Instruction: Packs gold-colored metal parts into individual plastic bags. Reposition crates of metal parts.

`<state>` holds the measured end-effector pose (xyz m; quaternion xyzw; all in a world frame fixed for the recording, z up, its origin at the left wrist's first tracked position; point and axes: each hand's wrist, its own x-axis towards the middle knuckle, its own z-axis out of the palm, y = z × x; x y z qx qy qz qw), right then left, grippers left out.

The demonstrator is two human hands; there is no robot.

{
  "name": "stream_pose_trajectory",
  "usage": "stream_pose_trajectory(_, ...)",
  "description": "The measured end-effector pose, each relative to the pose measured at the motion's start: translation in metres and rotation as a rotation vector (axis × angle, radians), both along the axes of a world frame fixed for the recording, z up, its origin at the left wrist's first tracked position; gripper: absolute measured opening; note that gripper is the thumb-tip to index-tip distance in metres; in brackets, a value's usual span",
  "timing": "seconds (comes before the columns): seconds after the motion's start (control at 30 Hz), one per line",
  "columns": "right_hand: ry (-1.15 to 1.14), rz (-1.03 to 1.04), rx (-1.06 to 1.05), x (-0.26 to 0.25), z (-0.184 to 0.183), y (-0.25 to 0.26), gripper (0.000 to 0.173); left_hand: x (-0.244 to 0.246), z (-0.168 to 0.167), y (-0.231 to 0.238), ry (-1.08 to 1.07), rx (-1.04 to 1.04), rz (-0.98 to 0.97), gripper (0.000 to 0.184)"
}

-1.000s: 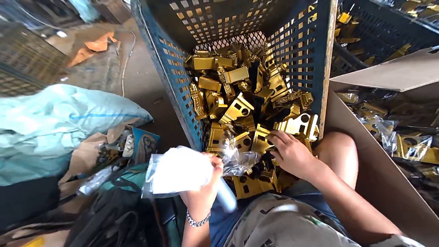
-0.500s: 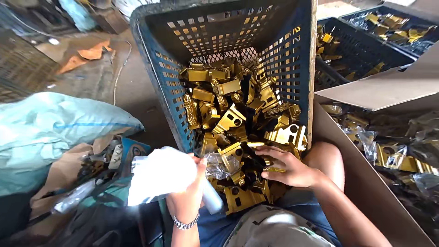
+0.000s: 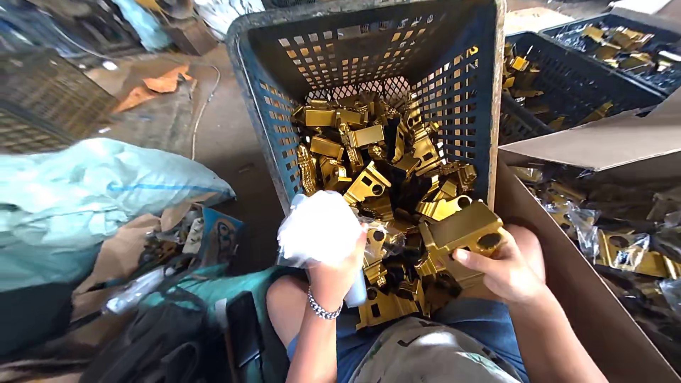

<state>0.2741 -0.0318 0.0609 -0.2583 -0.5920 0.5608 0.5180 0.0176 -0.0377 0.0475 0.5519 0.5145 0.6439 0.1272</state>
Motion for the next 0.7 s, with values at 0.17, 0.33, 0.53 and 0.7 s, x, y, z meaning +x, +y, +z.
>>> stream_pose_trajectory(0.17,-0.445,-0.127,0.257,-0.041,-0.004,0.015,0.045,0.028,0.02,-0.018,-0.403,-0.221,-0.226,0.033)
stream_pose_trajectory(0.33,-0.941,-0.203,0.497,-0.077,-0.025,0.008,0.038,0.022,0.023,-0.026,-0.466,-0.28,-0.308,0.025)
stream_pose_trajectory(0.53,-0.623,0.178,-0.114,-0.082,0.001,0.03,0.091,0.018,-0.018,-0.028,0.219,-0.084,-0.081,0.039)
stream_pose_trajectory(0.7,-0.305,0.012,-0.212,-0.079,-0.001,0.018,0.056,0.019,-0.005,-0.035,0.026,-0.076,-0.159,0.027)
